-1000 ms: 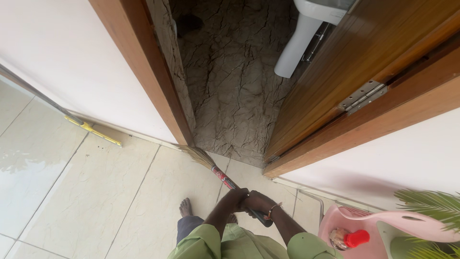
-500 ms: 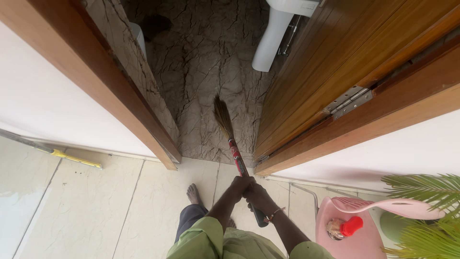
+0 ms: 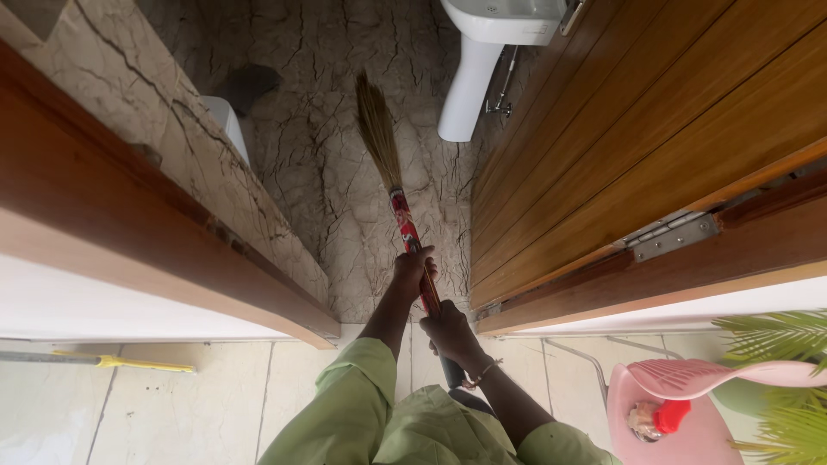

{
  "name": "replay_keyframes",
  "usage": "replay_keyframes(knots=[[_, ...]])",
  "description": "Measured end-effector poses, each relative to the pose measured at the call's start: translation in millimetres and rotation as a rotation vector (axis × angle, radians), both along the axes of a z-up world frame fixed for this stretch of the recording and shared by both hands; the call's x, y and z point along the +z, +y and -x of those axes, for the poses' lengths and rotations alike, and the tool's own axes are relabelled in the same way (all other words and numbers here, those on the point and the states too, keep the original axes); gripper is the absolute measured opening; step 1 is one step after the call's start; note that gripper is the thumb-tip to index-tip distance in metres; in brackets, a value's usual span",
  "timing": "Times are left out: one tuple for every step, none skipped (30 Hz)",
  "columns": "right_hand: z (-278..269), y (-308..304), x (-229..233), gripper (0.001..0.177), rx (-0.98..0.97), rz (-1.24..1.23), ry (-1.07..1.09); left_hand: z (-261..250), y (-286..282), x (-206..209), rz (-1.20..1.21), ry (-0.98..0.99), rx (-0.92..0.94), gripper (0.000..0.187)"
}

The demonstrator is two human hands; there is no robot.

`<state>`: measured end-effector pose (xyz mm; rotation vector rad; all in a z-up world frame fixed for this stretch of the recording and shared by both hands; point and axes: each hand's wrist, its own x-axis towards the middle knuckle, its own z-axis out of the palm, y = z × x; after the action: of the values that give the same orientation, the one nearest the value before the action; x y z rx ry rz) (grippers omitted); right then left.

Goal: The person sweeps the bathroom floor using a broom, moving around the toilet, sink, and a small container. The person systematically covers the floor area, sweeping debris toward the center.

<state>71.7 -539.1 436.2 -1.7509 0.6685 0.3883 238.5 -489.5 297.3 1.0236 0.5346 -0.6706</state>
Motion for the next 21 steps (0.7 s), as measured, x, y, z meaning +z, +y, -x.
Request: replay_keyframes(knots=[[-8,1,1,0.03,-0.017,-0.02,-0.022,-9,-3,6,-0.01,-0.021,0.0,0.023],[-21,2,0,0.03,-0.028,-0.041,-0.051,-23,-3,13,-0.021,-0.048,0.005,0.023],[-33,2,-1,0.031,-0.039,-0.062,-0.081,-33,-4,20,-0.032,-0.075,0.011,0.022],[-46,0,-2,0.031,-0.046,-0.075,-0.098,-41,-4,25,-0.014,-0.109,0.0,0.023],[-58,-4,-5,0.031,-0.052,-0.089,-0.116,-48,-6,29,0.004,-0.142,-0.011,0.023],[-69,-7,-9,0.031,-0.056,-0.106,-0.133,-54,-7,31,0.018,-0.174,-0.02,0.023],[-85,-10,-13,0.029,-0.077,-0.16,-0.147,-62,-10,33,0.075,-0.171,-0.034,0.024],[-105,-15,-17,0.028,-0.097,-0.213,-0.163,-73,-15,34,0.133,-0.17,-0.047,0.026],[-123,-20,-21,0.026,-0.117,-0.266,-0.178,-84,-19,35,0.191,-0.169,-0.061,0.027],[-138,-27,-23,0.024,-0.098,-0.296,-0.167,-95,-22,35,0.195,-0.177,-0.083,0.027],[-155,-36,-24,0.021,-0.08,-0.325,-0.155,-109,-26,37,0.199,-0.185,-0.106,0.028],[-173,-40,-24,0.019,-0.058,-0.357,-0.145,-125,-27,39,0.201,-0.195,-0.126,0.029],[-188,-42,-25,0.017,-0.072,-0.4,-0.158,-141,-27,42,0.175,-0.196,-0.158,0.029],[-205,-44,-25,0.016,-0.086,-0.445,-0.175,-160,-28,45,0.149,-0.2,-0.192,0.03],[-222,-47,-25,0.015,-0.099,-0.489,-0.191,-178,-29,48,0.122,-0.204,-0.225,0.03],[-242,-52,-23,0.016,-0.094,-0.467,-0.16,-198,-33,52,0.111,-0.199,-0.222,0.029],[-259,-57,-22,0.016,-0.089,-0.444,-0.129,-212,-38,53,0.101,-0.193,-0.219,0.029],[-268,-61,-24,0.017,-0.096,-0.425,-0.081,-220,-42,51,0.089,-0.167,-0.223,0.028],[-285,-65,-25,0.015,-0.094,-0.448,-0.107,-238,-43,50,0.108,-0.151,-0.236,0.03],[-298,-73,-27,0.013,-0.09,-0.461,-0.12,-251,-47,45,0.137,-0.123,-0.243,0.033],[-308,-83,-29,0.012,-0.086,-0.474,-0.132,-261,-55,41,0.168,-0.095,-0.25,0.036]])
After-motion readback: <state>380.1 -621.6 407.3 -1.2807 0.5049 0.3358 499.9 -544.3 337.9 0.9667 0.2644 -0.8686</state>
